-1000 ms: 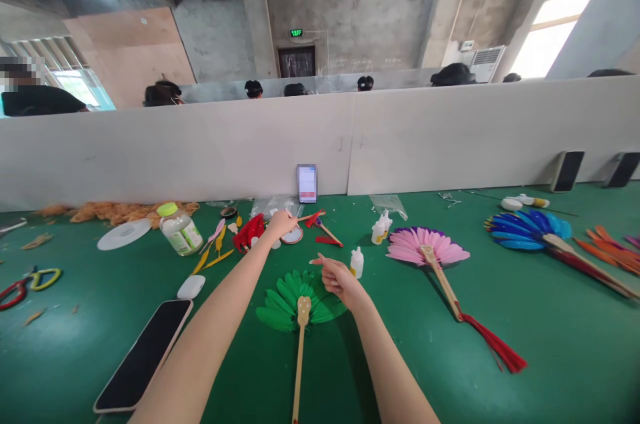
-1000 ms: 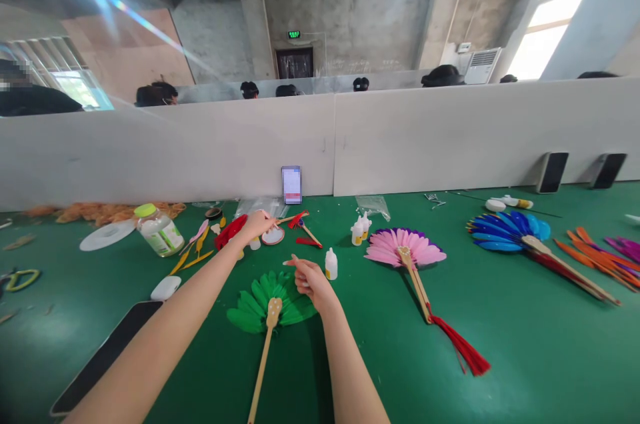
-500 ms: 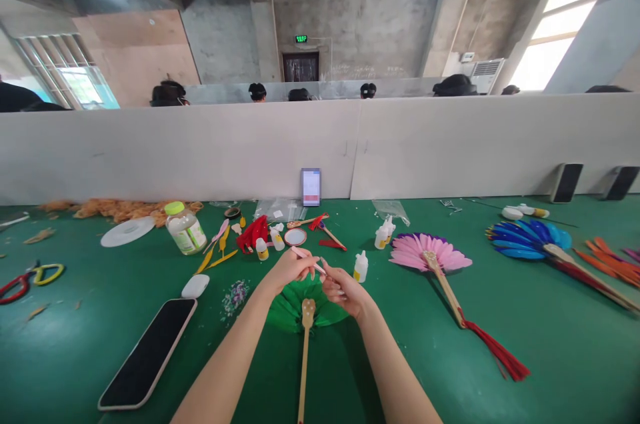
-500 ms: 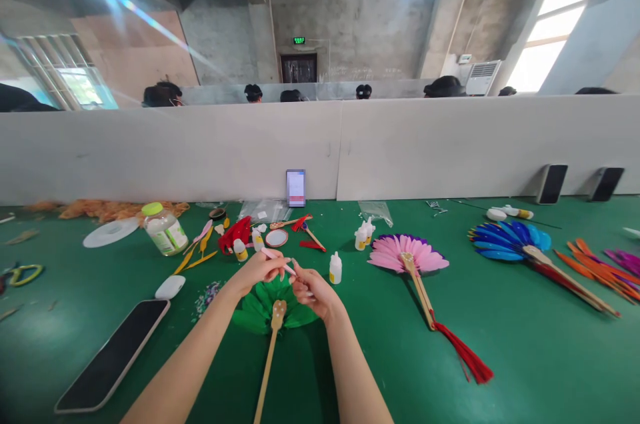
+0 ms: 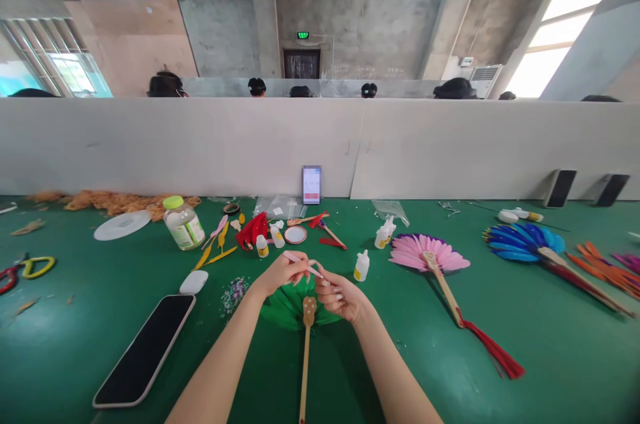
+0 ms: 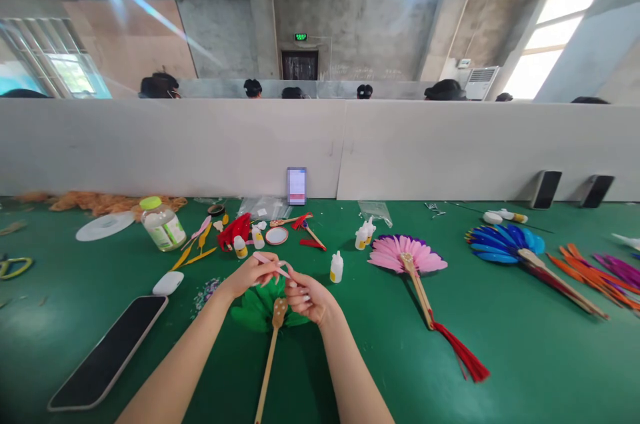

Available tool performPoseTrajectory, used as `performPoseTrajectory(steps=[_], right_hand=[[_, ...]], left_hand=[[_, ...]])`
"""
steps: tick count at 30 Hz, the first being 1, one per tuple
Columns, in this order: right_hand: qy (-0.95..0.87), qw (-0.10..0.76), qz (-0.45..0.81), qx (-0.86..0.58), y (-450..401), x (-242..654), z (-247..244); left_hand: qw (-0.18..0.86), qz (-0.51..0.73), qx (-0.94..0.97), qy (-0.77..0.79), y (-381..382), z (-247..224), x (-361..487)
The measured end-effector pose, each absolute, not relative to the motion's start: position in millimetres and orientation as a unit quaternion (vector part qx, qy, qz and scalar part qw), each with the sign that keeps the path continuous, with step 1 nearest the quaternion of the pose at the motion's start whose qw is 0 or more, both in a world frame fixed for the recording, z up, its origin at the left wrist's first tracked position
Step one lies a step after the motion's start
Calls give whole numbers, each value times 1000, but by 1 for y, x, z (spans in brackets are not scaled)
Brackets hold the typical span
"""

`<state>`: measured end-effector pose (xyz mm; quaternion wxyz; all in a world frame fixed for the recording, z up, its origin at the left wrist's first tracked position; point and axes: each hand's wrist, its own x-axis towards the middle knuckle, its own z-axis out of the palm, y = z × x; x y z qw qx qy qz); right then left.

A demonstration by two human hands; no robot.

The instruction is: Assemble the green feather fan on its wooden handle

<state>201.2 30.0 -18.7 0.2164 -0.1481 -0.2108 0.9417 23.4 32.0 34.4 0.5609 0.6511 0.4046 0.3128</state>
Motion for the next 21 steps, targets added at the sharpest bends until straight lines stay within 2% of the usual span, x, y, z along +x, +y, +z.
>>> performPoseTrajectory(steps=[5,10,14,18,21], right_hand=[[-175,264,941,-119,19,196,-8],[-199,326,913,-144,7,193,28],[-262,377,877,-138,-2,190,72],[-381,464,782,-166,-17,182,112],[-453,477,733,-177,-31,175,131]], left_hand=[[563,330,642,403,28,35,22],[538,357,656,390,22,55,25],[489,386,690,368,14,91,22],[410,421,738,333,-4,128,11],[355,457,764,284,-19,145,2]])
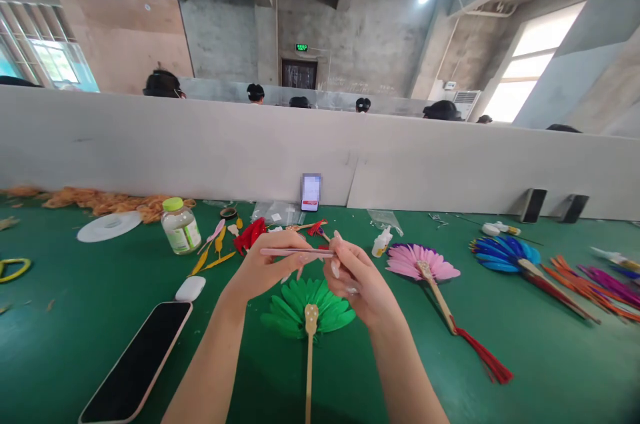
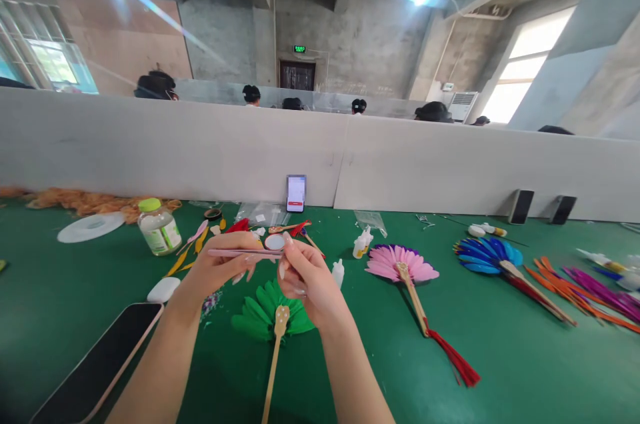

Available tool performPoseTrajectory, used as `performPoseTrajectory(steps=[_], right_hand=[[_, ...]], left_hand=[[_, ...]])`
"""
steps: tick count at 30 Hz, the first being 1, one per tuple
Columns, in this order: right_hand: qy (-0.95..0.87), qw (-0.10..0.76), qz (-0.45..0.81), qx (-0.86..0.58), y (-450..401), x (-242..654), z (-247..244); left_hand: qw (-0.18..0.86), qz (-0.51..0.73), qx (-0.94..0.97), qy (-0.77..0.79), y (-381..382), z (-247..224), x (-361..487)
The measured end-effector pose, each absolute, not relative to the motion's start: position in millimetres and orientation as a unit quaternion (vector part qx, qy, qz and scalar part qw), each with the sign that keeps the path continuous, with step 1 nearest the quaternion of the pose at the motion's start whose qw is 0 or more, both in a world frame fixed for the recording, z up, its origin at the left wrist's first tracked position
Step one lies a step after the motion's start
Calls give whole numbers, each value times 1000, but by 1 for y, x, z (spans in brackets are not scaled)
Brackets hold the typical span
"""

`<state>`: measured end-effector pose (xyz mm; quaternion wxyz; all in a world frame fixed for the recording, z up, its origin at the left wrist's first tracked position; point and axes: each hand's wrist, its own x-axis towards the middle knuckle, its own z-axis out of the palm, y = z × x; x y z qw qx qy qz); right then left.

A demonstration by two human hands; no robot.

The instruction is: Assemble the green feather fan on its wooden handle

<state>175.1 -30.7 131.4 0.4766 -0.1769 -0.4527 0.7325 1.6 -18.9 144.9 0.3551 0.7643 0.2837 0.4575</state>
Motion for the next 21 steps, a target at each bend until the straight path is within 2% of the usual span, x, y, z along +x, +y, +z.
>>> performPoseTrajectory(steps=[8,21], right_hand=[[-472,496,718,-123,-45,167,144],[-491,516,669,-213,-51,155,136]], left_hand=[[330,552,738,206,-35,156,-8],[180,520,789,273,-51,163,-4]])
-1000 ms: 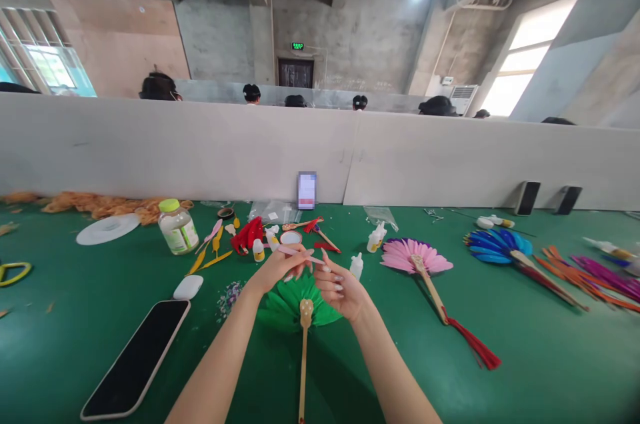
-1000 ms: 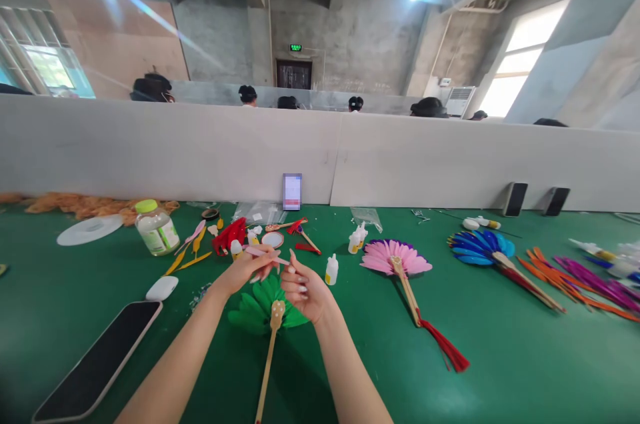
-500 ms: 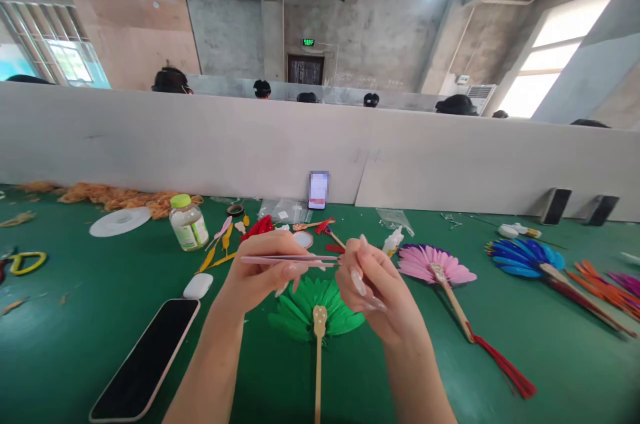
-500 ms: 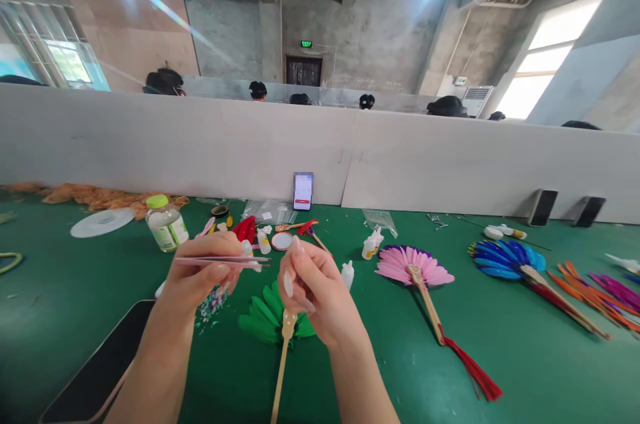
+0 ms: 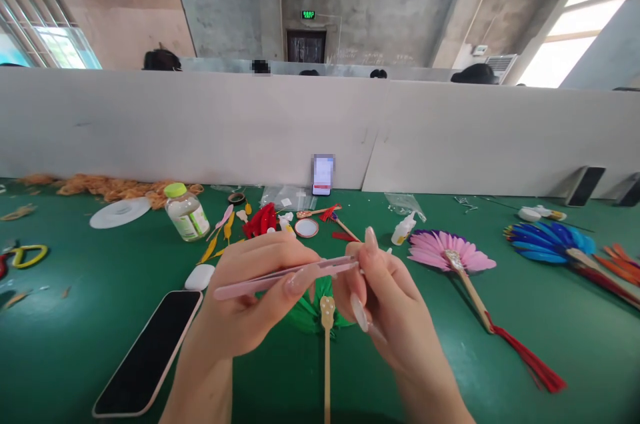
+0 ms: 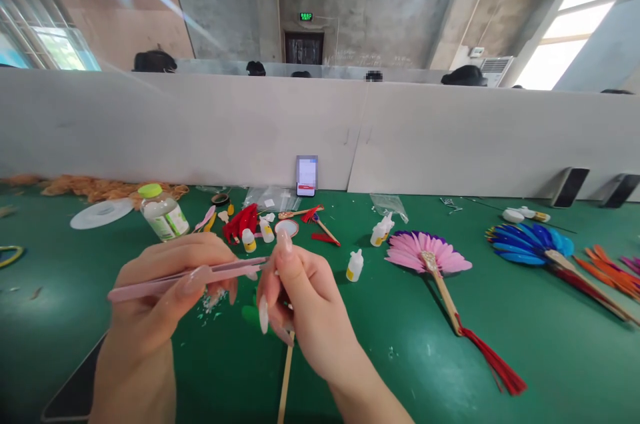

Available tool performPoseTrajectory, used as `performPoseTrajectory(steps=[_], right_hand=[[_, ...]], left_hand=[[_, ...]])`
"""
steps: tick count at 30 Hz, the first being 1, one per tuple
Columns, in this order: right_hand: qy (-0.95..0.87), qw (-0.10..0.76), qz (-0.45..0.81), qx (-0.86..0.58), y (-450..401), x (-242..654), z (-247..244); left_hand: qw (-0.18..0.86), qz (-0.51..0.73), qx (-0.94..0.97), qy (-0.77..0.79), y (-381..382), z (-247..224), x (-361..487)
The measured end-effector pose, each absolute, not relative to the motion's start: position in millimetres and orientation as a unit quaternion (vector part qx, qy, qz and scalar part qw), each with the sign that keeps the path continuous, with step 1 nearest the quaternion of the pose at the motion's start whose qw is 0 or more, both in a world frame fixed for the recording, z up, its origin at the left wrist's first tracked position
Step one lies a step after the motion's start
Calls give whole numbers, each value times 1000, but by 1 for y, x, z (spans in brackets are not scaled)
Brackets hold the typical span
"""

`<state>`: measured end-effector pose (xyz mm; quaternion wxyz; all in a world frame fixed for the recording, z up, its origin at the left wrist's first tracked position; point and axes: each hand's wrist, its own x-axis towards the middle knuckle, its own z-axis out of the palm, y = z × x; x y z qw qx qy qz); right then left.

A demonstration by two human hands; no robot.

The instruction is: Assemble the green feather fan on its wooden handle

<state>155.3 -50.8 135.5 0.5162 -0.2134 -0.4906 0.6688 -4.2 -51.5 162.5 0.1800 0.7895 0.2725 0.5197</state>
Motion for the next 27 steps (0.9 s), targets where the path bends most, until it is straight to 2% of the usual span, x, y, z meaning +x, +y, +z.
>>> performPoseTrajectory(steps=[8,18,27], right_hand=[[-504,540,616,-274,-52,157,138],[-542,571,498,-364,-57,155,142],[-552,541,509,-379,-50,158,143]], left_hand=[[122,507,812,261,-57,163,-1],[-58,538,794,275,-69,157,11],[-137,478,829,256,-62,160,10]])
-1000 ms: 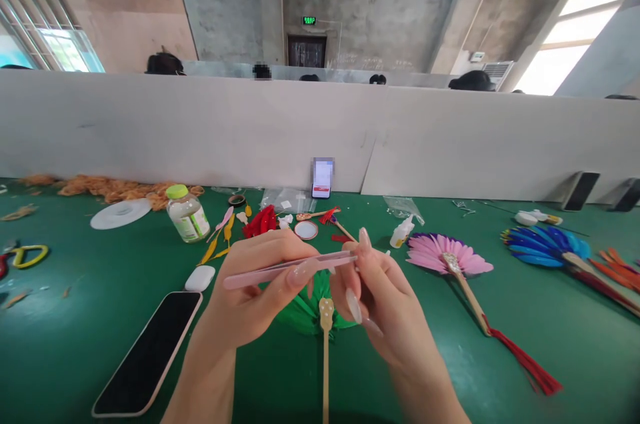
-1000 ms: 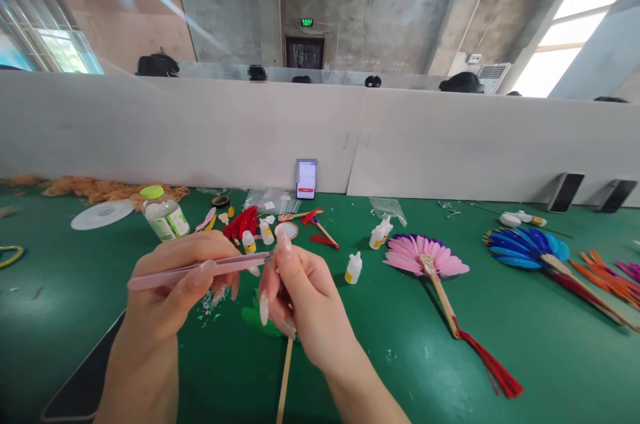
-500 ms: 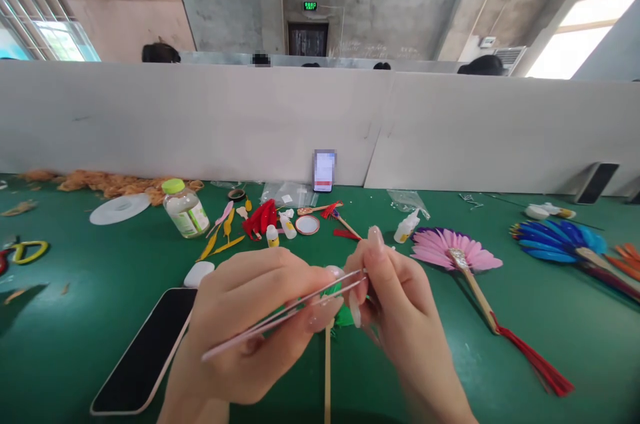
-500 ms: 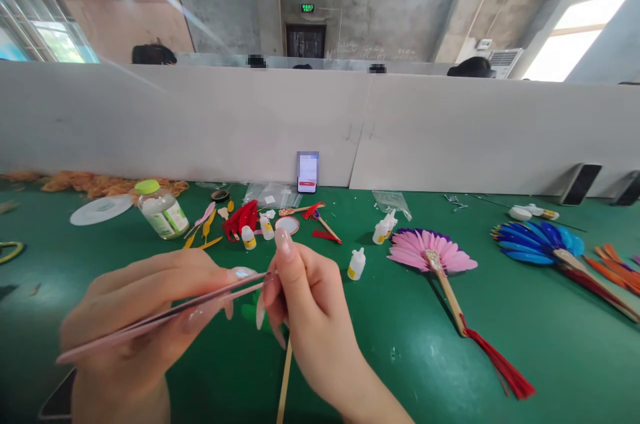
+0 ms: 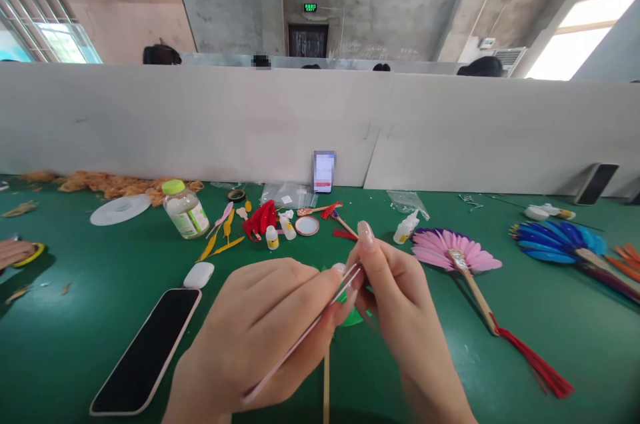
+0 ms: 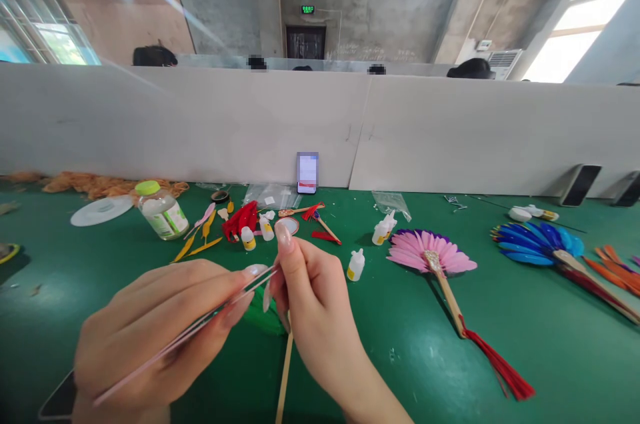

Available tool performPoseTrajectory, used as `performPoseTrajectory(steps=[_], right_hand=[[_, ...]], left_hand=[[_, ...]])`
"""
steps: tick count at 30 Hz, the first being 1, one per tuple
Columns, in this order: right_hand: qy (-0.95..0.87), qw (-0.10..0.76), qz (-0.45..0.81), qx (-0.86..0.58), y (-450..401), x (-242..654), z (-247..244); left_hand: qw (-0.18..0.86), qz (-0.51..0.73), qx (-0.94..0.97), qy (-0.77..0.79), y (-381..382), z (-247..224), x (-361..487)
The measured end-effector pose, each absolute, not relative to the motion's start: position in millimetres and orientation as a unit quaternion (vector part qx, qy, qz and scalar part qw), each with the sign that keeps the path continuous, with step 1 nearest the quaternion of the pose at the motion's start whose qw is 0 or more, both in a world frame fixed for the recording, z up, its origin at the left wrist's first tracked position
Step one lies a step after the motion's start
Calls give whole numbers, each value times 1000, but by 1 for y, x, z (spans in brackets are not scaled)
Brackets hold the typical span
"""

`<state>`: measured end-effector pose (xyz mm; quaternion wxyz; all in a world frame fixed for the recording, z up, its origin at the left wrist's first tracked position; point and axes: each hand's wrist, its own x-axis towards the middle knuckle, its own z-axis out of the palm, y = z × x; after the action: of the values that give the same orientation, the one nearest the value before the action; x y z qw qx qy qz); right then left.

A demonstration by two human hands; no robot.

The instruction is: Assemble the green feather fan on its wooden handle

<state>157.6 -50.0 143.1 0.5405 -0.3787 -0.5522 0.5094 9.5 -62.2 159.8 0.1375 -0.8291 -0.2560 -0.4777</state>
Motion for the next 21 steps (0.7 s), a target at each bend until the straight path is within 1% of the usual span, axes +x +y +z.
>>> performPoseTrajectory(steps=[6,12,15,21], right_hand=[[-554,522,546,-350,-43,159,144],[-556,518,575,-302,-29,161,141],[-558,517,586,-278,-24,161,139],[-566,509,590,-269,-19,162,136]], left_hand=[[104,-485,-821,-284,-60,156,11],[13,-506,-816,-280,-51,155,11],[-7,-510,-812,-284,-45,154,9],[-83,-514,-803,-289,-38,151,9]])
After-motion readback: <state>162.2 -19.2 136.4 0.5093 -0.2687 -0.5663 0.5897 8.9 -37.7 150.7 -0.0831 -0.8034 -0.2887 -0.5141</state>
